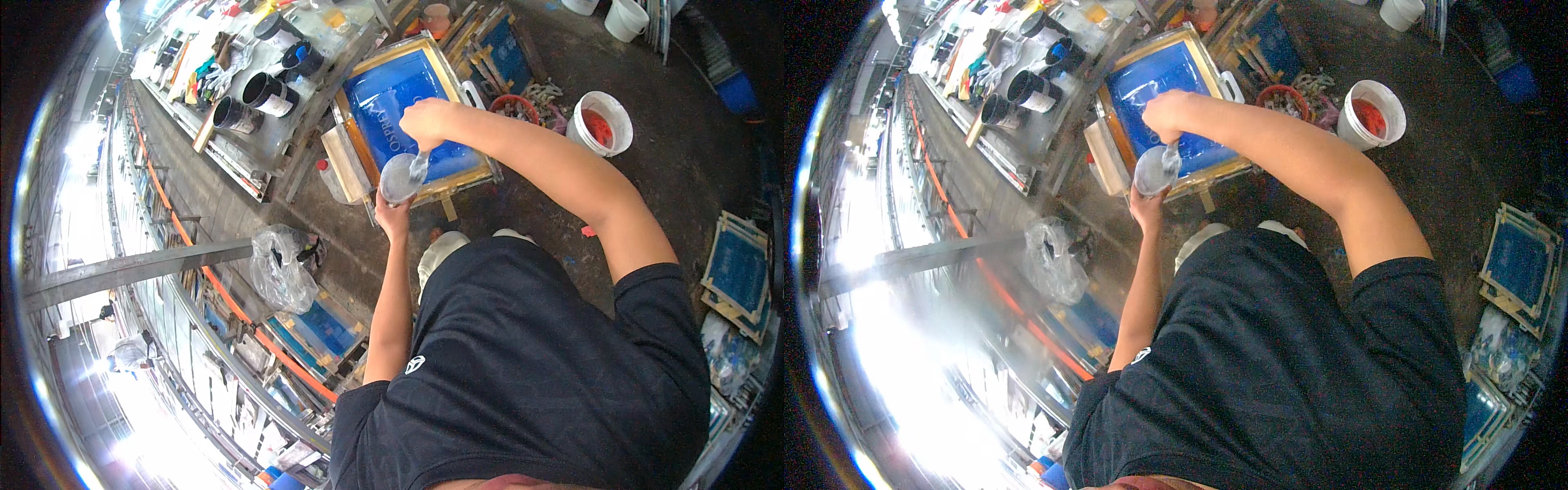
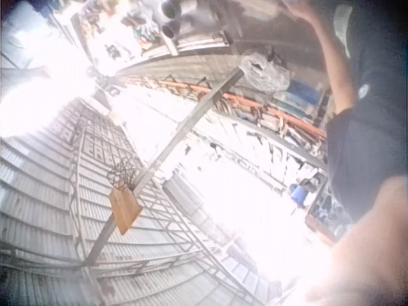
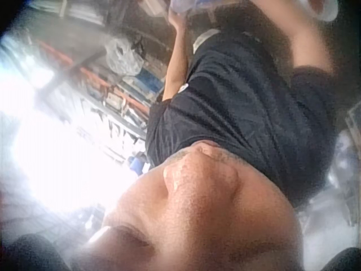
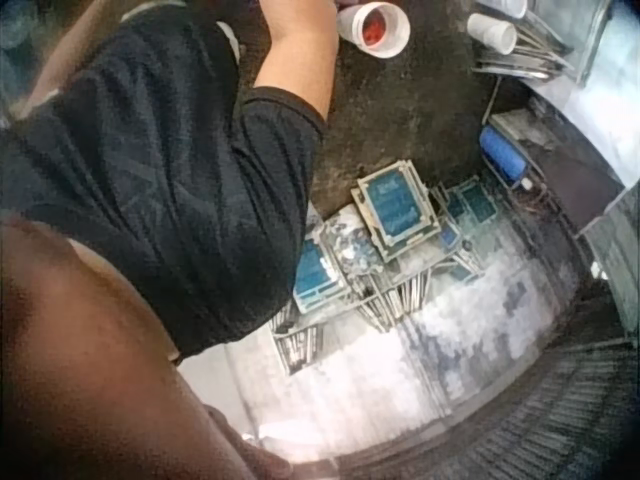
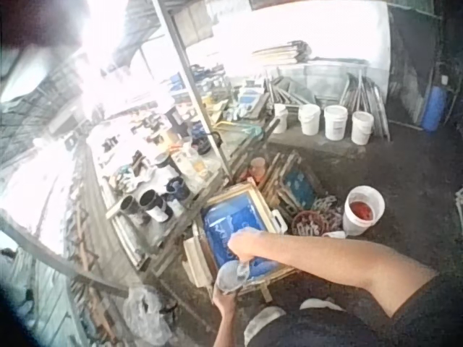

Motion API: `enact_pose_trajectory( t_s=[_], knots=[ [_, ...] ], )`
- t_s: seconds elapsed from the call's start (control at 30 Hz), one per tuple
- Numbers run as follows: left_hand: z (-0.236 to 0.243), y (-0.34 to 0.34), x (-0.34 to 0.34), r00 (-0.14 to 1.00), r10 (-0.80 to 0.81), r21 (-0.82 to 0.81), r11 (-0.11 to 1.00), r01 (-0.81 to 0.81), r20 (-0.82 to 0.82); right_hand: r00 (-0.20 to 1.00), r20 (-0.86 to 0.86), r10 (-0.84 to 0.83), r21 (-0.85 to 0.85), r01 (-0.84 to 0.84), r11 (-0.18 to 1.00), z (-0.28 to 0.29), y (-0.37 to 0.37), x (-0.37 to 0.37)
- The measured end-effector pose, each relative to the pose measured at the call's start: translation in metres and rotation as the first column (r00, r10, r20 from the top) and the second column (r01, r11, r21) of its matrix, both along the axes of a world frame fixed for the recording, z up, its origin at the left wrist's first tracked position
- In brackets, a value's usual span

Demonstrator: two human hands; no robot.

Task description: The person uses a squeegee to spread blue ink across a screen printing frame labeled 'OSPREY' on a conveyor belt. They then move the frame to a workbench, pour black ink from a container into a cup, and prepare to continue the process.

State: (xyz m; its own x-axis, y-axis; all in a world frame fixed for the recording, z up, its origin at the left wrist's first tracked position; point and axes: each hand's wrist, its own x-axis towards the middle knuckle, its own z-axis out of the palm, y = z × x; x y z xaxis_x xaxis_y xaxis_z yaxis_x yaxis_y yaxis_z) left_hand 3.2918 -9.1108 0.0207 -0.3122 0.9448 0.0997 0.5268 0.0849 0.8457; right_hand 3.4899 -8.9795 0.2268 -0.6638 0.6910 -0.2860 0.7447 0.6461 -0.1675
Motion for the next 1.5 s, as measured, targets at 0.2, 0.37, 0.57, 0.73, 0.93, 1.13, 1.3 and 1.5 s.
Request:
enact_pose_trajectory(
  t_s=[0.2, 0.37, 0.57, 0.73, 0.93, 1.13, 1.3, 1.5],
  knots=[
    [0.008, -0.001, 0.002, 0.993, -0.013, 0.051, 0.999, 0.007, 0.115, 0.999, 0.027, -0.024, 0.061, 0.023, 0.998, 0.005, 0.001, -0.004],
    [0.011, -0.003, 0.002, 1.000, -0.027, 0.010, 1.000, 0.027, 0.000, 1.000, 0.011, -0.022, -0.031, 0.022, 0.999, 0.003, 0.002, -0.007],
    [0.016, -0.003, 0.004, 1.000, -0.014, -0.006, 1.000, 0.014, 0.027, 1.000, 0.021, 0.013, -0.012, -0.012, 1.000, 0.002, 0.003, -0.003],
    [0.017, -0.001, 0.004, 0.997, -0.010, -0.022, 1.000, 0.011, 0.073, 0.996, 0.039, -0.079, 0.044, 0.077, 0.996, -0.001, 0.005, -0.003],
    [0.012, -0.008, 0.000, 0.999, -0.022, -0.018, 1.000, 0.022, 0.024, 1.000, 0.002, -0.028, -0.005, 0.028, 1.000, -0.005, 0.000, 0.000],
    [0.008, -0.002, -0.001, 1.000, -0.029, -0.052, 0.998, 0.028, -0.009, 1.000, -0.022, 0.020, -0.062, -0.022, 0.998, -0.003, 0.005, 0.003],
    [0.010, 0.003, 0.001, 0.999, -0.052, 0.024, 0.998, 0.052, 0.001, 0.999, 0.035, -0.033, 0.017, 0.032, 0.999, -0.003, 0.008, 0.006],
    [0.013, 0.002, 0.001, 0.997, -0.071, 0.000, 0.997, 0.071, 0.006, 0.997, -0.026, -0.067, 0.034, 0.068, 0.997, -0.004, 0.008, 0.005]
  ],
)
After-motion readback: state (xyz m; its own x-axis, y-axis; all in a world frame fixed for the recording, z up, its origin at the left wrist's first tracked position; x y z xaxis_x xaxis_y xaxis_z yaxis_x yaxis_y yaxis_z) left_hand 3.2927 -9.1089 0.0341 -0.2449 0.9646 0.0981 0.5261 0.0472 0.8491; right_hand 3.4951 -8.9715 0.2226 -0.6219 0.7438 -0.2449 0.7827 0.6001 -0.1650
